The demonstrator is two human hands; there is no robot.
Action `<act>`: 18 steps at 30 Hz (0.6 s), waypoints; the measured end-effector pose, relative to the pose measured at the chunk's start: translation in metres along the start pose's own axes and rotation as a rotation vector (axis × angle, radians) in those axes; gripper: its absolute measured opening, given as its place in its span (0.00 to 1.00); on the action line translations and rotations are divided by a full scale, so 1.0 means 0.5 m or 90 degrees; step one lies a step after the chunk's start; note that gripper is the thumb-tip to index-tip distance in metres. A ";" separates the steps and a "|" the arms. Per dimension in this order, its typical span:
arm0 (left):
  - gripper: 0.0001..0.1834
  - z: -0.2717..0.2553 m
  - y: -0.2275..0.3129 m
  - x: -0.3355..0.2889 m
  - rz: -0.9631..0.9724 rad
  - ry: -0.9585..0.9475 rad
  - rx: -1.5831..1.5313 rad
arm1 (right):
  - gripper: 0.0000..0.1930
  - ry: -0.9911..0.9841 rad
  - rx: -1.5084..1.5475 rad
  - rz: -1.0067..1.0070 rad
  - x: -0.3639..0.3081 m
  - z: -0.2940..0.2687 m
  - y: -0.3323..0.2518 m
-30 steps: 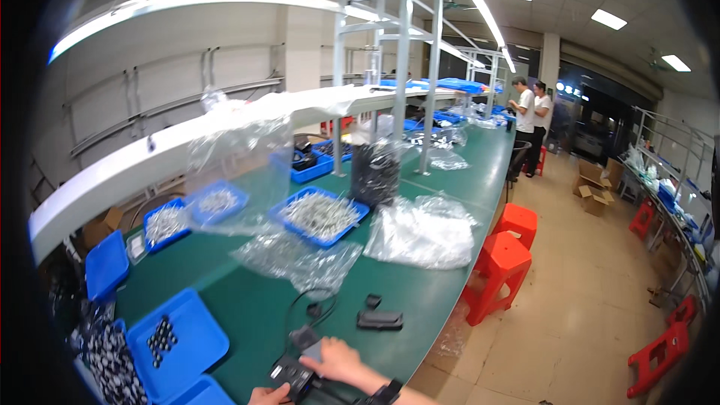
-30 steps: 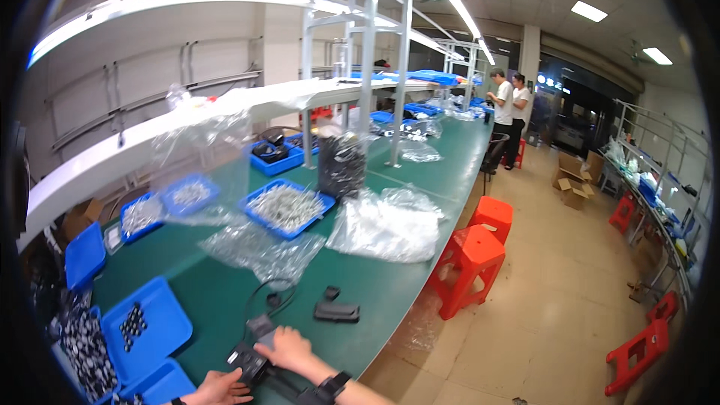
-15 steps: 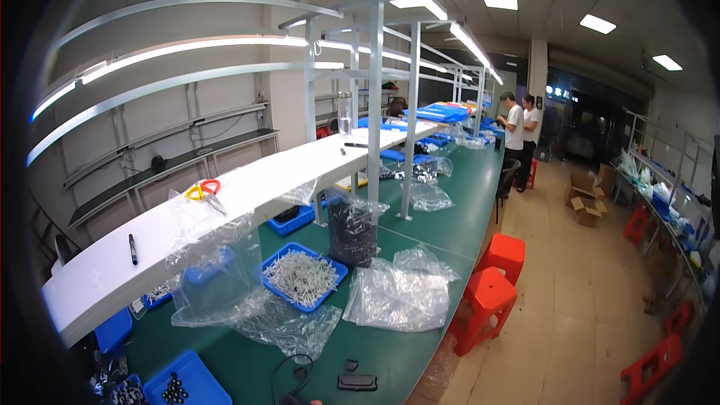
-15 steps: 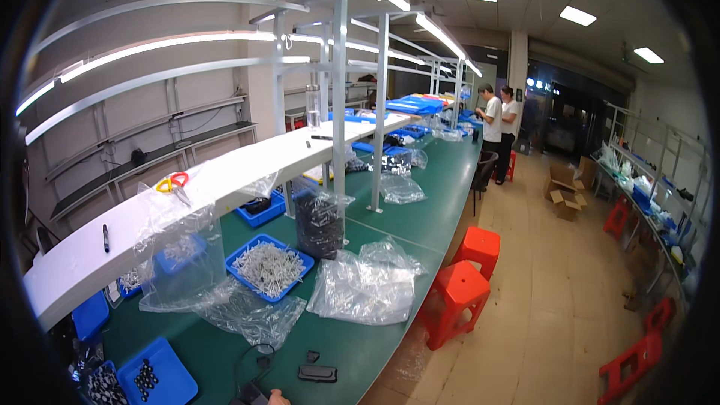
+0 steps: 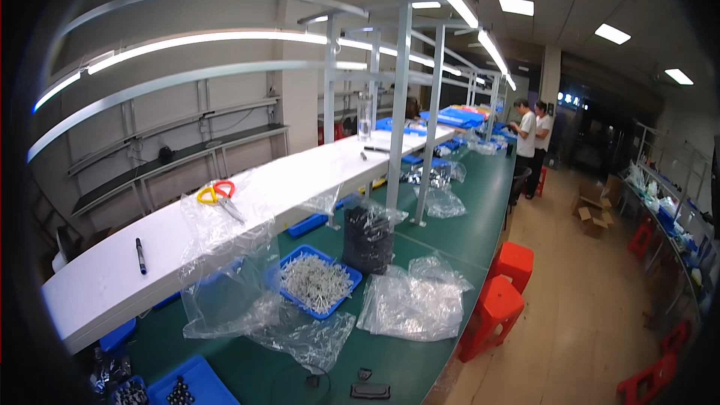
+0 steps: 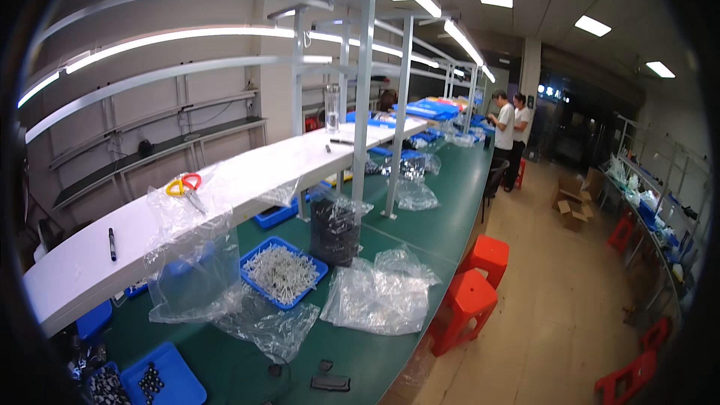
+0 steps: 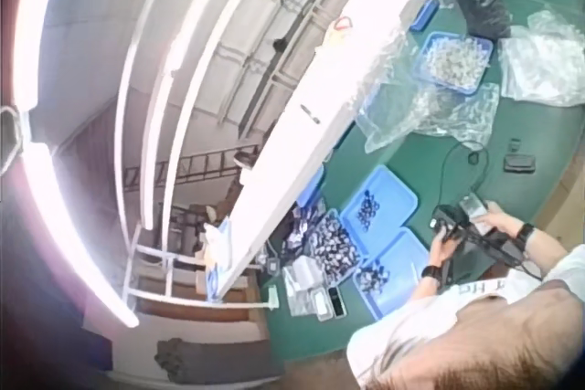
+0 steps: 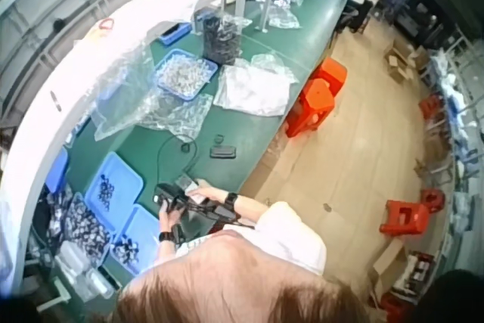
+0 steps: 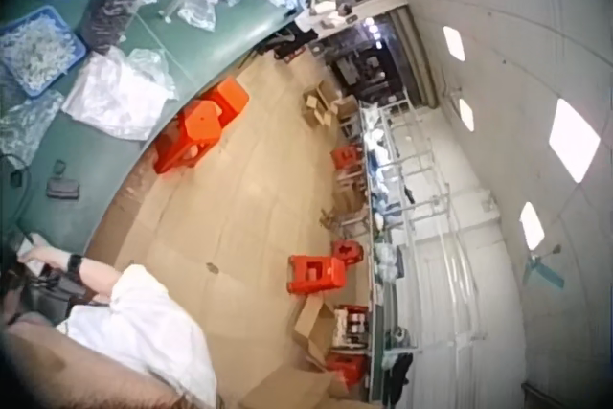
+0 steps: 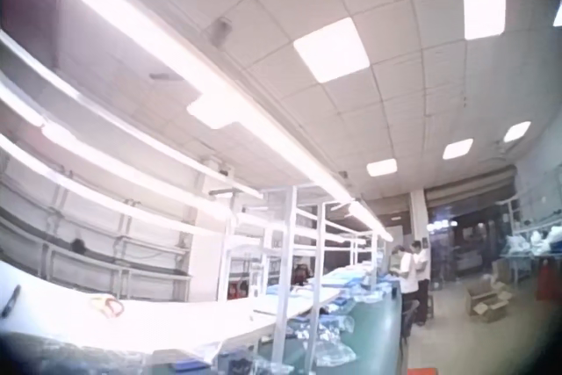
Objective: Assembling small black electronic components by attaching white plastic caps.
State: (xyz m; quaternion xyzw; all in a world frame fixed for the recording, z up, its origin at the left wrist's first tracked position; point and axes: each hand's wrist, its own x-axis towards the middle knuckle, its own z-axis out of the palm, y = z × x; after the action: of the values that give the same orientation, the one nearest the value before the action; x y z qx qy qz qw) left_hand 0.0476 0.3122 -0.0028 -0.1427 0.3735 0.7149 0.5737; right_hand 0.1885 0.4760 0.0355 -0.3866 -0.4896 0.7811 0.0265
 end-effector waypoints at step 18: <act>0.35 0.293 -0.102 -0.147 0.075 -0.353 0.012 | 0.27 0.098 -0.541 -0.568 -0.194 -0.077 -0.150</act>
State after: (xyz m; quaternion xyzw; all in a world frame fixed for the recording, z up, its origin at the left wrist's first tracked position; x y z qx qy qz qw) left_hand 0.1500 0.3650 0.1247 0.0857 0.2166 0.7551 0.6128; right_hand 0.2555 0.5030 0.1422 -0.1769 -0.8690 0.4011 0.2293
